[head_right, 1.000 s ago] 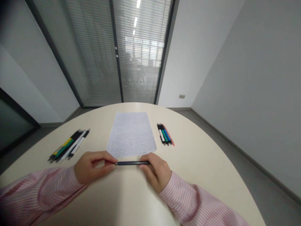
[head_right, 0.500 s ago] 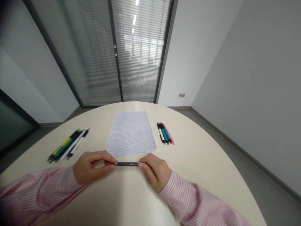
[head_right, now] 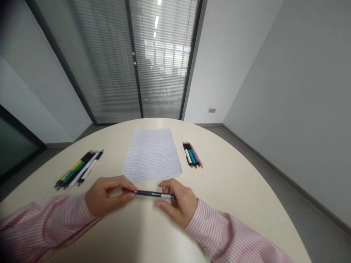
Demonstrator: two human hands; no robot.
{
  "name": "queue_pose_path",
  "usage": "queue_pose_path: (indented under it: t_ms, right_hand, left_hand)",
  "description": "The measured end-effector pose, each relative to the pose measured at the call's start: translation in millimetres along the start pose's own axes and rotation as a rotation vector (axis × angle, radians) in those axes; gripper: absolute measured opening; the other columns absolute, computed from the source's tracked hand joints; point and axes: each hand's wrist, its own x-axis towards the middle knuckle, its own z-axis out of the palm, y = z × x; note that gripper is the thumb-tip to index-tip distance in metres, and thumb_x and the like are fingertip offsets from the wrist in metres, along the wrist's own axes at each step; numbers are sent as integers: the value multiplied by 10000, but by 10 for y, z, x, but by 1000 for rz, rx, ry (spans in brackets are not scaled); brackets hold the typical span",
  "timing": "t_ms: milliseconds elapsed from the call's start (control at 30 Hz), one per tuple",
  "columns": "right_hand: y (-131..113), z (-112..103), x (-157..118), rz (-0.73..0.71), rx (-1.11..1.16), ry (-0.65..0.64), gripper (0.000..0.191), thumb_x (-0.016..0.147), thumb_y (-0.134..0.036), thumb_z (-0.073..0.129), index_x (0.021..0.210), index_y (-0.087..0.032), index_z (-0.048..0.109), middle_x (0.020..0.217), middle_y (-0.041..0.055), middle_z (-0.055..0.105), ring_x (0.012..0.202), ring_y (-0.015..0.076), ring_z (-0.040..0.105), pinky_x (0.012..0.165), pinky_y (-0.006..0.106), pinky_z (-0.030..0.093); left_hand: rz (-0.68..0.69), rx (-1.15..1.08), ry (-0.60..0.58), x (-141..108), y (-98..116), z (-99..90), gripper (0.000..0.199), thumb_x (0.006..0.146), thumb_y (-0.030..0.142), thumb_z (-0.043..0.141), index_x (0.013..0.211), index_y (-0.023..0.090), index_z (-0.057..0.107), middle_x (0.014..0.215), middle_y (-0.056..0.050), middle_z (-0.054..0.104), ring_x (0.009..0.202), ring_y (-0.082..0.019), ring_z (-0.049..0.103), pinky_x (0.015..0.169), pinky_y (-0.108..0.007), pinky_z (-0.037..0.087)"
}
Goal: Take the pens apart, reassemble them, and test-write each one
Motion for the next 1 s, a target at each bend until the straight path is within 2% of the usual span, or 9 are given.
queue_pose_path:
  t_ms: [133, 267, 367, 433, 500, 633, 800, 867, 1000]
  right_hand:
    - [-16, -10, 15, -38, 11, -20, 131, 895, -292, 480, 846, -183, 535, 699, 18, 548, 604, 122, 514, 556, 226, 419]
    - [-21, -10, 19, -87, 24, -53, 230, 939, -287, 390, 905, -181, 591, 741, 45, 584, 689, 139, 562, 621, 236, 442]
    - [-26, 5, 6, 1, 23, -24, 214, 866, -355, 532, 982, -175, 542, 755, 28, 587, 589, 120, 530, 548, 226, 424]
    - [-28, 10, -1, 47, 25, -13, 202, 836, -349, 572, 928, -177, 522, 714, 6, 569, 527, 102, 489, 502, 216, 396]
    - [-29, 7, -1, 36, 38, -25, 137, 880, -313, 498, 850, -183, 529, 681, 3, 563, 547, 104, 503, 529, 215, 403]
    - [-28, 3, 1, 3, 45, -53, 241, 932, -297, 385, 807, -189, 560, 670, 19, 583, 600, 118, 544, 577, 225, 421]
    - [-34, 13, -6, 82, 51, -14, 178, 813, -339, 597, 873, -191, 517, 665, -13, 576, 498, 90, 478, 489, 204, 390]
    - [-33, 7, -4, 65, 47, -18, 125, 848, -312, 550, 832, -189, 534, 661, -2, 589, 525, 96, 501, 510, 205, 401]
    - [-29, -7, -1, 42, 71, -51, 202, 915, -310, 437, 876, -184, 589, 687, 23, 626, 593, 115, 568, 565, 213, 440]
  left_hand:
    - [39, -17, -10, -2, 0, 7, 107, 728, 139, 653, 812, 152, 717, 686, -41, 694, 595, -120, 627, 591, -208, 493]
    - [43, -16, 8, 3, -4, 8, 107, 732, 139, 650, 814, 151, 717, 687, -41, 693, 593, -118, 624, 595, -211, 496]
    - [38, -10, 11, 4, -9, 9, 97, 727, 148, 659, 804, 148, 718, 683, -45, 694, 591, -121, 624, 588, -211, 494]
    - [33, -4, 5, 2, -14, 8, 95, 729, 153, 657, 803, 147, 718, 684, -46, 694, 590, -121, 624, 586, -209, 493]
    - [29, 0, 6, 1, -15, 7, 100, 734, 151, 652, 809, 145, 717, 679, -44, 691, 589, -120, 623, 587, -208, 492]
    - [7, -4, 22, 5, -2, 6, 102, 730, 152, 653, 806, 146, 721, 659, -36, 682, 587, -118, 621, 585, -204, 493]
    - [4, -6, 25, 6, -3, 10, 97, 726, 153, 656, 797, 148, 722, 665, -40, 688, 580, -117, 621, 586, -207, 492]
    - [11, -6, 26, 3, -14, 9, 99, 728, 158, 654, 800, 148, 721, 664, -42, 688, 584, -120, 623, 583, -208, 493]
    - [-15, -19, 43, 2, -27, 3, 94, 731, 192, 665, 788, 142, 721, 651, -47, 688, 580, -127, 623, 568, -211, 497]
